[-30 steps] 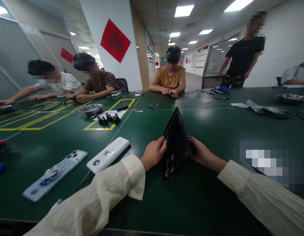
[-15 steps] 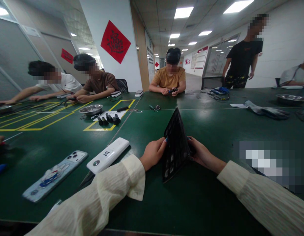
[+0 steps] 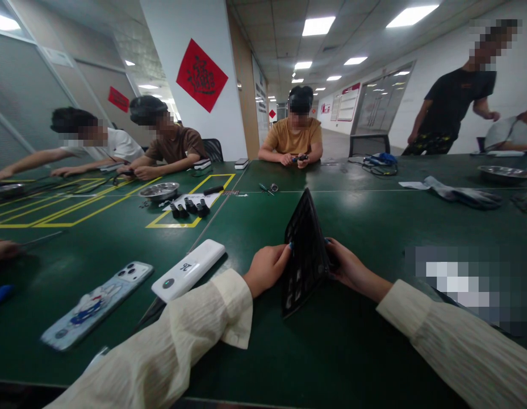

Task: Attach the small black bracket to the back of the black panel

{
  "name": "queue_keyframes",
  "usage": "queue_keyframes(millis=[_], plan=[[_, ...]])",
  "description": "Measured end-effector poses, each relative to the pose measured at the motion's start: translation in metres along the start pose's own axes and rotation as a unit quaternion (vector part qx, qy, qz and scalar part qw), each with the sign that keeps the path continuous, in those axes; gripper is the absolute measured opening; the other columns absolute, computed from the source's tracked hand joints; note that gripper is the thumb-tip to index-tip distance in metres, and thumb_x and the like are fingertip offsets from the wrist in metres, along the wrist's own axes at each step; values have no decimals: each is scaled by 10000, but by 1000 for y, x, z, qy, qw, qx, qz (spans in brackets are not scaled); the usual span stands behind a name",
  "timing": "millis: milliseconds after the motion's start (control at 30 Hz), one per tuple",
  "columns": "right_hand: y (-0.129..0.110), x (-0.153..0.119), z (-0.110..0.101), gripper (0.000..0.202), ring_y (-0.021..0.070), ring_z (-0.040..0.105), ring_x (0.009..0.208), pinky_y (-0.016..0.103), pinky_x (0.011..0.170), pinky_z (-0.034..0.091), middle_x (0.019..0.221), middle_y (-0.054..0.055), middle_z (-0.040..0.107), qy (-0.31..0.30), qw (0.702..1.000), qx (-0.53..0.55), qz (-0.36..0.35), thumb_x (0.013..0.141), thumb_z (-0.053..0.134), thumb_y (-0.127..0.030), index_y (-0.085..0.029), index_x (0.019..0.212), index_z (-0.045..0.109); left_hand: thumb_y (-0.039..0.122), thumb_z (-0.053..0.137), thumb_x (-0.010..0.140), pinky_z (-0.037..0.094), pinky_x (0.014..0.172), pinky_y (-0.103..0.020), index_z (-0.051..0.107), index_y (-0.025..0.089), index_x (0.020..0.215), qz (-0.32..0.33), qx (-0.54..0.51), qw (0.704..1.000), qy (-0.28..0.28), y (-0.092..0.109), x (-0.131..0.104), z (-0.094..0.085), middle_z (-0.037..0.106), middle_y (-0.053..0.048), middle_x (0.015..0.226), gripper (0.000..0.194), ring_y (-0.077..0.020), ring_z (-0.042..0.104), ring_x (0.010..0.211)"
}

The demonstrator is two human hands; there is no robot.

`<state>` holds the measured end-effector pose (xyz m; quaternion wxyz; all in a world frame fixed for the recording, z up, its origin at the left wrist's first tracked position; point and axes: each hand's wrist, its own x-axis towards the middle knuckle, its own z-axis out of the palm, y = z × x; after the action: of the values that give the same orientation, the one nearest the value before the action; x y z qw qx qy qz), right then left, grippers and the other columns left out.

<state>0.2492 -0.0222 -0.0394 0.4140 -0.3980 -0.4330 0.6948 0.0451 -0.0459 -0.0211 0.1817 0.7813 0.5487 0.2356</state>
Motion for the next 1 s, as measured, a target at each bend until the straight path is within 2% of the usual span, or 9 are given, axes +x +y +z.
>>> queue_keyframes(millis=[200, 300, 400, 533, 667, 800, 900, 1000], plan=[[2, 1, -1, 274, 101, 464, 518, 166, 350, 282, 718, -11, 509, -11, 1000, 8, 0, 751, 551, -393, -225, 958, 486, 379, 243, 900, 330, 583, -253, 537, 165, 726, 15, 40, 999, 2, -1, -1, 0, 545, -28, 652, 404, -152, 511, 609], [1, -1, 0, 286, 114, 489, 557, 167, 363, 289, 743, -5, 515, -17, 1000, 17, 1, 739, 549, -396, -231, 961, 477, 387, 219, 905, 339, 592, -254, 527, 164, 710, 25, 15, 1000, 1, -1, -1, -1, 544, -27, 648, 426, -146, 503, 598], [-4, -7, 2, 369, 136, 516, 615, 173, 382, 291, 801, 14, 532, -29, 999, 28, 1, 673, 559, -356, -236, 1009, 466, 407, 194, 907, 352, 601, -251, 519, 163, 694, 24, -21, 999, 2, -1, -1, -2, 537, -25, 634, 459, -145, 503, 596], [-8, -13, 7, 534, 130, 492, 582, 188, 390, 277, 828, 25, 527, -40, 998, 39, -26, 613, 562, -325, -240, 1125, 433, 420, 199, 901, 356, 596, -246, 511, 158, 671, 23, -38, 999, 7, -1, -1, -2, 528, -23, 624, 468, -142, 489, 595], [-4, -10, 11, 579, 118, 464, 535, 191, 384, 258, 799, 12, 507, -14, 996, 29, -82, 662, 541, -377, -247, 1209, 401, 425, 217, 887, 333, 563, -239, 490, 150, 616, 11, -48, 999, 19, -1, 3, -1, 489, -13, 589, 473, -126, 442, 566], [3, -3, 15, 518, 133, 518, 601, 206, 447, 353, 813, 2, 509, 14, 992, 4, -128, 741, 471, -405, -274, 1238, 402, 406, 239, 863, 296, 510, -234, 392, 158, 473, -26, -41, 999, 22, 0, 8, 0, 365, 2, 499, 486, -109, 368, 506], [6, -1, 16, 495, 148, 544, 657, 219, 484, 388, 863, 5, 521, 18, 992, -12, -126, 757, 458, -409, -299, 1238, 403, 370, 277, 859, 323, 521, -237, 426, 153, 481, -45, -39, 998, 31, 1, 7, -2, 414, -10, 513, 461, -116, 399, 520], [6, -2, 16, 502, 126, 500, 574, 208, 450, 351, 794, -7, 509, 18, 993, -26, -116, 746, 466, -417, -296, 1227, 393, 358, 319, 859, 358, 545, -248, 496, 152, 547, -49, -27, 998, 36, 1, 4, -4, 508, -33, 562, 414, -140, 464, 565]])
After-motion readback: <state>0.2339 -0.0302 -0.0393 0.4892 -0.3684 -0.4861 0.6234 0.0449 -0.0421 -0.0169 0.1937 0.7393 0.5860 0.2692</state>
